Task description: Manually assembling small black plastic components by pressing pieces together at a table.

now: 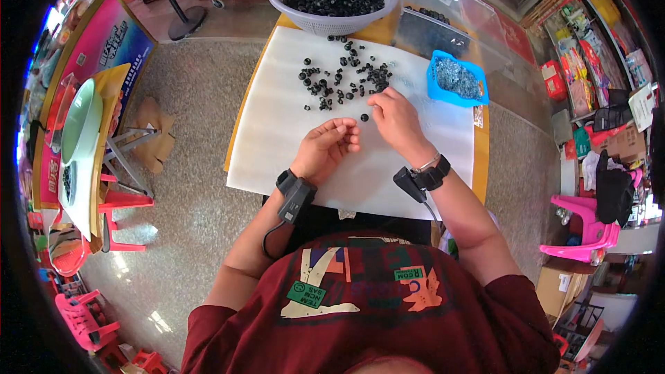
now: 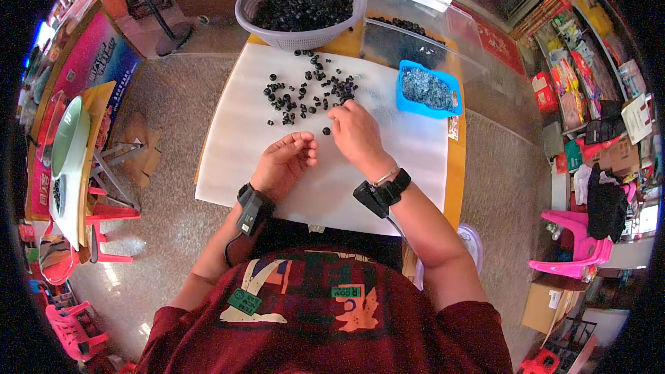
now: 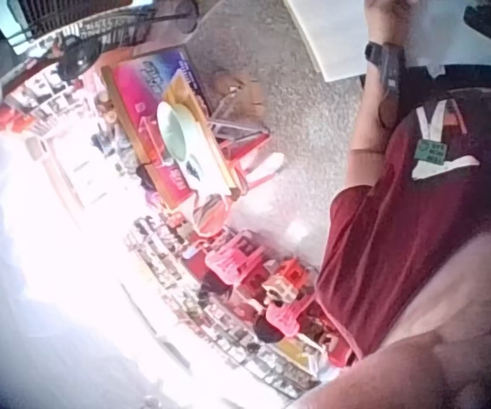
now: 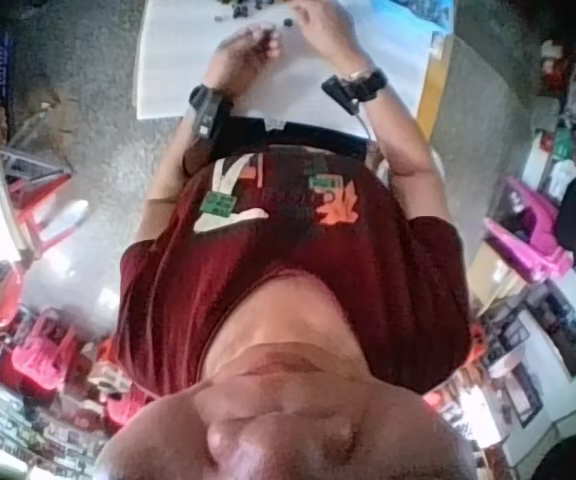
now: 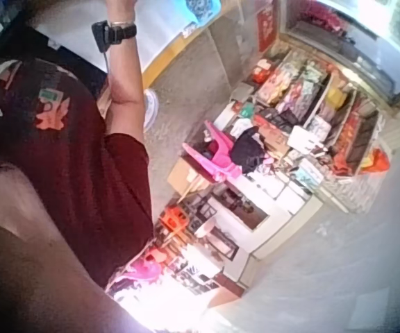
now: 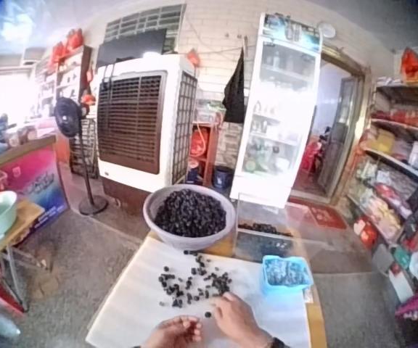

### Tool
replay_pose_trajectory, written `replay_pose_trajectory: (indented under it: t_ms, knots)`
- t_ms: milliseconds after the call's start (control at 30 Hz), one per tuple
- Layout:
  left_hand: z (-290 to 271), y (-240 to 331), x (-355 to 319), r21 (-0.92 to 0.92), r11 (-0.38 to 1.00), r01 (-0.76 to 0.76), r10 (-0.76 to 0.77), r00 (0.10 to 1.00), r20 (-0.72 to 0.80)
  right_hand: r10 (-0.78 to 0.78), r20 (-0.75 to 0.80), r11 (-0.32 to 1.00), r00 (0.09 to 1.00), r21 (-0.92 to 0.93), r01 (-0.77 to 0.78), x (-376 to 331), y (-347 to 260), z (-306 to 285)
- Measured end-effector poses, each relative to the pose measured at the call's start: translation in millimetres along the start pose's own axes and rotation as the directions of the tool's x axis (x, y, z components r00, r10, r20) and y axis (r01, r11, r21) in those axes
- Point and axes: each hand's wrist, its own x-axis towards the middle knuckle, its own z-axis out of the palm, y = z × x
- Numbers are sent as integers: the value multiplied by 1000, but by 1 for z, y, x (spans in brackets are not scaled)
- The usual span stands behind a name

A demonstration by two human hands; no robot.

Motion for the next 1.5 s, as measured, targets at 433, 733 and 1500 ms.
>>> replay_pose_trajectory:
  t_ms: [433, 733, 1500]
  knots:
    - [7, -1, 0, 43, 997, -57, 60, 996, -65, 44, 45, 982, 998, 181, -52, -40, -4, 5]
    - [6, -1, -1, 25, 992, -120, 122, 989, -85, -28, 35, 995, 999, 98, 24, -35, -13, 8]
    - [6, -1, -3, 113, 992, -62, 63, 998, -5, 193, -79, 788, 978, 607, -107, -45, -52, -18]
